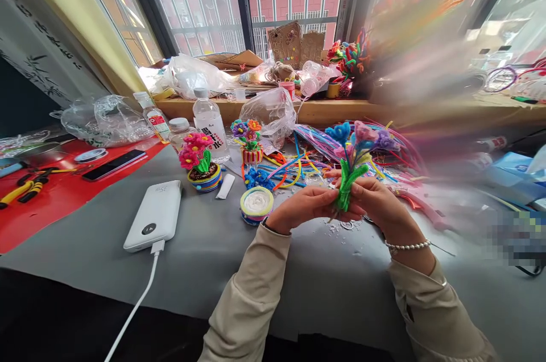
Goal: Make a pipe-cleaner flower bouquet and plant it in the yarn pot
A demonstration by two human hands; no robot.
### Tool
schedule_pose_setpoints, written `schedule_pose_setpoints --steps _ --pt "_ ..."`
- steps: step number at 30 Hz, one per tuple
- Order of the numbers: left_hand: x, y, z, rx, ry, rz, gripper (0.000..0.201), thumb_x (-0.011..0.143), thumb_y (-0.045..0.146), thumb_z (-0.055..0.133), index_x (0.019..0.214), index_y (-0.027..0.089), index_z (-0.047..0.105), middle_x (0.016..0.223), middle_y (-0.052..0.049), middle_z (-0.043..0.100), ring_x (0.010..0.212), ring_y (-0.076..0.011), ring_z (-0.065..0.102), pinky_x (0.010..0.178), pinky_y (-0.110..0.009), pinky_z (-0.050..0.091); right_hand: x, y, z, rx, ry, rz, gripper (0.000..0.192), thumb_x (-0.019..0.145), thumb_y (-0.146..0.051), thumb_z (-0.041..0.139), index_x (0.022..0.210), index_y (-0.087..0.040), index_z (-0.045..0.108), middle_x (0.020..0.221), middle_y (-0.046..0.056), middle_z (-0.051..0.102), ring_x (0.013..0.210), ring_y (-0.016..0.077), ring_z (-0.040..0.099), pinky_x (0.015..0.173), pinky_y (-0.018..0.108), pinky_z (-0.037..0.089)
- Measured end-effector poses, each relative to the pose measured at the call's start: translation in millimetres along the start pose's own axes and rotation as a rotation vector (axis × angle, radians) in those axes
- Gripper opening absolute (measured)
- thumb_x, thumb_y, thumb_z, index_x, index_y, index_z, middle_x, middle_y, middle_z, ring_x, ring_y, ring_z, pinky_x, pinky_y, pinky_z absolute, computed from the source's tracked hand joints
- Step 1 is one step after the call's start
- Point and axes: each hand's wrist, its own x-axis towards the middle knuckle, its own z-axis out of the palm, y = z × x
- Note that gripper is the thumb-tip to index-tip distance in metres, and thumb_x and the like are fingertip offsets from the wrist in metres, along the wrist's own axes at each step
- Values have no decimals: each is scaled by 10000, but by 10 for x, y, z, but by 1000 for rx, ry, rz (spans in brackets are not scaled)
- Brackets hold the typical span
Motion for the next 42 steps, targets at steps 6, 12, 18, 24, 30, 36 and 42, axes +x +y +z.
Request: schedule_pose_setpoints --steps 6,12,18,24,30,36,42 --pt "58 -87 -55 -149 113 -85 391 577 424 700 768 85 655 721 -89 652 651 -143 602 671 -278 446 32 22 16 -26 27 -39 323 628 -495 640 578 -176 628 623 16 566 530 114 452 521 265 407" --pt "72 -83 -22 -144 261 -49 358 536 399 727 667 80 632 607 -23 585 549 -81 535 643 -263 408 38 55 19 -126 47 -116 323 719 -480 561 600 -183 605 585 6 548 592 139 485 600 279 417" --pt "80 -54 32 -111 387 53 331 554 383 717 667 82 637 608 -14 573 550 -75 523 665 -272 394 17 -5 74 -462 237 -237 362 775 -457 492 568 -167 557 621 11 522 648 140 454 645 267 388" --pt "101 -68 40 -44 464 115 337 539 388 717 651 80 644 599 -15 580 545 -84 534 678 -289 407 8 7 71 -651 318 -304 397 755 -430 513 471 -176 402 522 -33 351 542 108 345 541 242 332" --pt "96 -62 42 42 476 108 337 539 385 712 649 73 650 623 -37 613 590 -112 573 683 -288 445 -28 -20 111 -696 350 -305 376 770 -345 520 460 -175 395 502 -48 303 499 91 285 498 233 277" --pt "74 -25 45 106 453 91 329 532 372 716 669 78 659 627 -40 633 596 -118 583 667 -277 460 -40 -33 144 -625 371 -280 401 743 -356 548 427 -172 383 484 -51 289 489 87 268 490 240 265" --pt "28 43 31 168 327 33 313 554 380 707 644 86 651 620 -28 629 590 -105 581 645 -249 451 -21 48 44 -510 287 -219 390 723 -439 561 449 -171 492 484 -33 387 513 102 341 522 250 310"
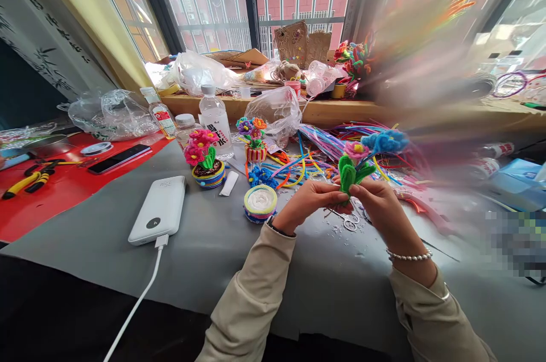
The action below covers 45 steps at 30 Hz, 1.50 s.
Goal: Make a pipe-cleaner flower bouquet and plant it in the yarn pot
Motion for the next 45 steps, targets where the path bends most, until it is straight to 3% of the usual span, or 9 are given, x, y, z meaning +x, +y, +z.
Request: schedule_pose_setpoints --steps 6,12,20,24,31,39,45 --pt "5 -34 -59 -92 -148 -145 391 497 425 733 670 86 644 623 -28 627 565 -101 586 615 -234 451 -5 89 39 319 -175 71 362 675 -505 596 501 -187 593 484 2 515 512 138 446 543 286 373" --pt "7 -50 -65 -103 -175 -139 370 552 404 716 731 88 641 697 -54 650 619 -112 606 670 -245 454 1 20 61 511 -282 134 296 683 -478 605 574 -207 647 522 6 572 494 148 502 565 311 424" --pt "8 -42 -34 -64 -113 -95 417 583 369 706 902 119 606 743 -55 649 622 -122 613 659 -257 440 9 30 27 440 -214 113 290 685 -447 618 558 -188 643 528 0 550 547 135 505 591 279 435" --pt "1 -23 -37 -15 -82 -48 346 585 355 705 809 104 628 735 -56 642 625 -108 591 629 -231 420 -1 39 1 355 -231 115 312 723 -437 580 574 -168 634 525 6 540 535 127 495 517 256 408" --pt "-17 -11 -54 26 -159 -61 320 647 389 649 779 99 666 722 -68 655 628 -97 568 663 -240 424 -9 34 -43 153 -178 76 349 698 -447 602 493 -165 609 474 -21 474 466 89 389 477 238 339" --pt "-15 -1 -28 87 -74 -5 321 610 402 669 672 86 676 624 -53 642 592 -97 565 610 -218 432 -4 5 -62 43 -133 49 410 688 -484 585 443 -161 524 452 -43 371 479 84 321 476 230 300" --pt "-23 41 -4 101 -43 11 358 539 441 695 626 95 672 584 -36 630 572 -104 561 627 -235 453 5 34 -85 50 -218 58 370 719 -496 547 560 -169 618 529 -4 508 528 113 411 526 242 353"
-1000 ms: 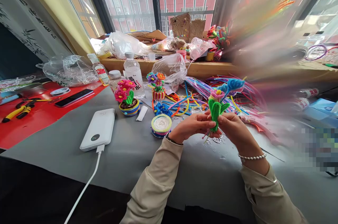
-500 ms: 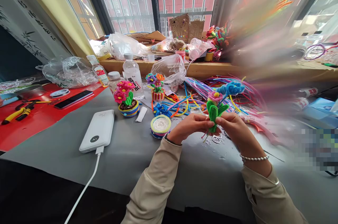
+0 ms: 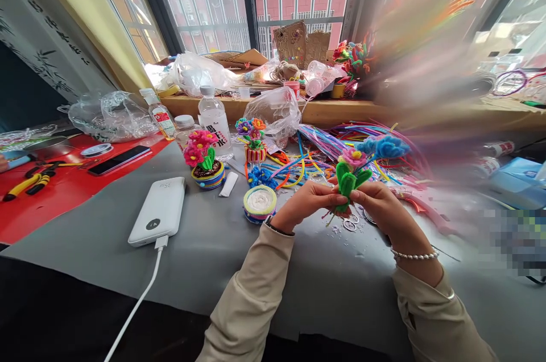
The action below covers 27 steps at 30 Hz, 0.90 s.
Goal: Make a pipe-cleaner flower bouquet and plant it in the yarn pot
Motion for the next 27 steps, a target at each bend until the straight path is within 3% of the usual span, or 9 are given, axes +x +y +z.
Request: schedule_pose_setpoints --steps 6,12,23,27 --pt "0 -7 -7 88 20 44 359 581 467 659 608 109 670 649 -54 646 677 -142 584 688 -255 454 3 -13 3 -36 42 -27 374 699 -513 560 548 -178 628 534 6 542 538 129 446 543 252 378" --pt "11 -20 14 52 61 37 356 573 456 665 591 101 654 615 -44 634 656 -148 594 681 -262 461 4 -34 26 -38 80 -21 354 671 -509 590 537 -185 637 535 18 572 557 156 501 565 274 418" --pt "-4 -38 -13 142 -41 52 334 584 443 657 613 112 676 645 -51 655 643 -132 579 674 -250 459 -28 -30 34 111 -43 -15 323 679 -477 601 539 -196 675 508 21 613 533 168 544 562 301 452" --pt "2 -41 -7 244 -12 105 294 626 411 634 623 121 678 648 -40 649 658 -136 579 650 -241 457 -12 -27 21 119 -69 -48 318 663 -488 611 548 -196 666 581 25 641 588 179 560 607 309 461"
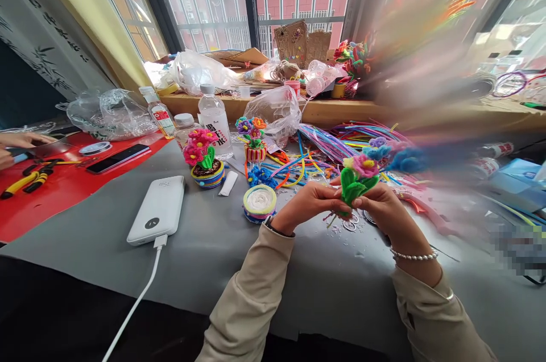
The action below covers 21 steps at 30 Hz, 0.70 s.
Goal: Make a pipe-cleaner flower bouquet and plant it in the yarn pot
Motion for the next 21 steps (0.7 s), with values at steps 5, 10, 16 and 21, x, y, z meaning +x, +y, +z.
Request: schedule_pose_setpoints --steps 5,10,16,21 --pt "43 -42 33 261 224 162 280 730 385 547 686 143 683 690 -32 652 703 -136 575 676 -228 438 43 41 -13 -118 147 -21 329 705 -494 567 662 -192 690 688 32 665 687 185 573 704 315 452" --pt "49 -90 68 777 516 295 269 817 333 451 888 170 653 812 -62 641 754 -141 567 691 -229 409 88 121 41 -56 223 42 316 728 -465 559 842 -198 682 835 40 683 836 209 591 815 354 436" --pt "34 -142 144 1370 733 409 237 848 204 400 955 121 594 776 -83 625 722 -168 562 656 -272 396 102 156 119 40 238 76 373 715 -418 601 1037 -229 608 1145 45 589 1110 224 477 947 370 373" --pt "42 -171 179 1500 805 501 207 840 175 417 938 102 584 779 -77 629 719 -156 568 669 -265 408 109 171 141 89 249 37 382 716 -433 594 1048 -244 601 1156 41 581 1072 230 508 908 379 413"
